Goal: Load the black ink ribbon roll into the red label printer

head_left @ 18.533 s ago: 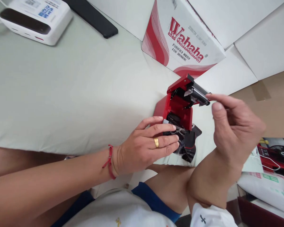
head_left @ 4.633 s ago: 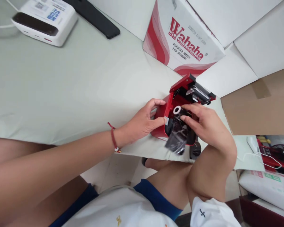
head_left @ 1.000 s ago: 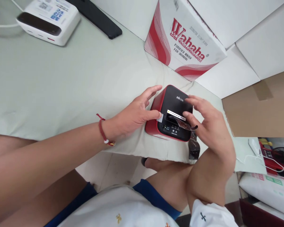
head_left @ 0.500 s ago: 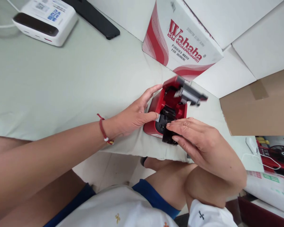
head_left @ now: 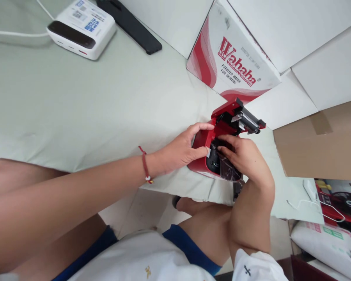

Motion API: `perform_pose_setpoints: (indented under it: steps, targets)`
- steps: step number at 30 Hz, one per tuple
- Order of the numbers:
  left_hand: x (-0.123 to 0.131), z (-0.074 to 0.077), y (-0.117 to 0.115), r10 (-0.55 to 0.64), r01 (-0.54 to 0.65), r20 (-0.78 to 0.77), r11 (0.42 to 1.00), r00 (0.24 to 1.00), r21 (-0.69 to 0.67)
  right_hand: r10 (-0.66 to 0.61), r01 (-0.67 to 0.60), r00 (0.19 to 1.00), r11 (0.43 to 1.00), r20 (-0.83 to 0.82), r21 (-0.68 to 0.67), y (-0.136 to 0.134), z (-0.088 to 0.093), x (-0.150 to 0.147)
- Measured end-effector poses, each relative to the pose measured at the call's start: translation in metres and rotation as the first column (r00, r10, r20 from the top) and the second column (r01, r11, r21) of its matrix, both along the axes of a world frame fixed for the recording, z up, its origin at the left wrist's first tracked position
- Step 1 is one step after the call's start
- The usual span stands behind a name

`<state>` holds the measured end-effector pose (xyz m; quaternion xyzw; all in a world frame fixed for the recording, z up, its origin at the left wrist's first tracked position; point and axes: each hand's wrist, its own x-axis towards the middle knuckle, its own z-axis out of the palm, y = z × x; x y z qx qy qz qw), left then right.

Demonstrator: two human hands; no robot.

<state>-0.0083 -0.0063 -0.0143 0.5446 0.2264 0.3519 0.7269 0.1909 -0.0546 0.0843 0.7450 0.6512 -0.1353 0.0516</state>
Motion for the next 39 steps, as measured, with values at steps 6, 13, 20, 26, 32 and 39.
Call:
perform_pose_setpoints:
  steps: [6,13,20,26,32,39]
  targets:
    - [0.004,-0.003,-0.003,0.018,-0.017,-0.017,0.998,1.000,0.060,-0.009,0.013,0.995,0.999,0.096,-0.042,0.004,0.000,0.003]
    - [0.003,-0.006,-0.001,0.013,-0.011,-0.016,0.997,1.000,0.072,-0.049,0.064,0.989,0.992,-0.138,0.108,-0.023,0.017,0.011]
    - [0.000,-0.003,-0.002,-0.017,0.017,-0.028,1.000,0.999,0.019,-0.187,0.306,0.913,0.901,-0.362,0.307,-0.072,0.053,0.090]
    - [0.001,-0.003,-0.002,-0.023,0.024,0.018,1.000,1.000,-0.018,-0.212,0.188,0.940,0.976,-0.267,-0.112,-0.043,0.009,0.112]
    - [0.002,-0.002,-0.003,-0.035,0.038,0.041,0.997,0.999,-0.068,-0.287,0.276,0.954,0.953,-0.081,-0.126,-0.042,-0.009,0.125]
    - [0.003,-0.004,-0.003,-0.023,0.027,0.051,0.997,0.998,-0.076,-0.230,0.196,0.965,0.953,-0.129,-0.233,-0.045,-0.013,0.131]
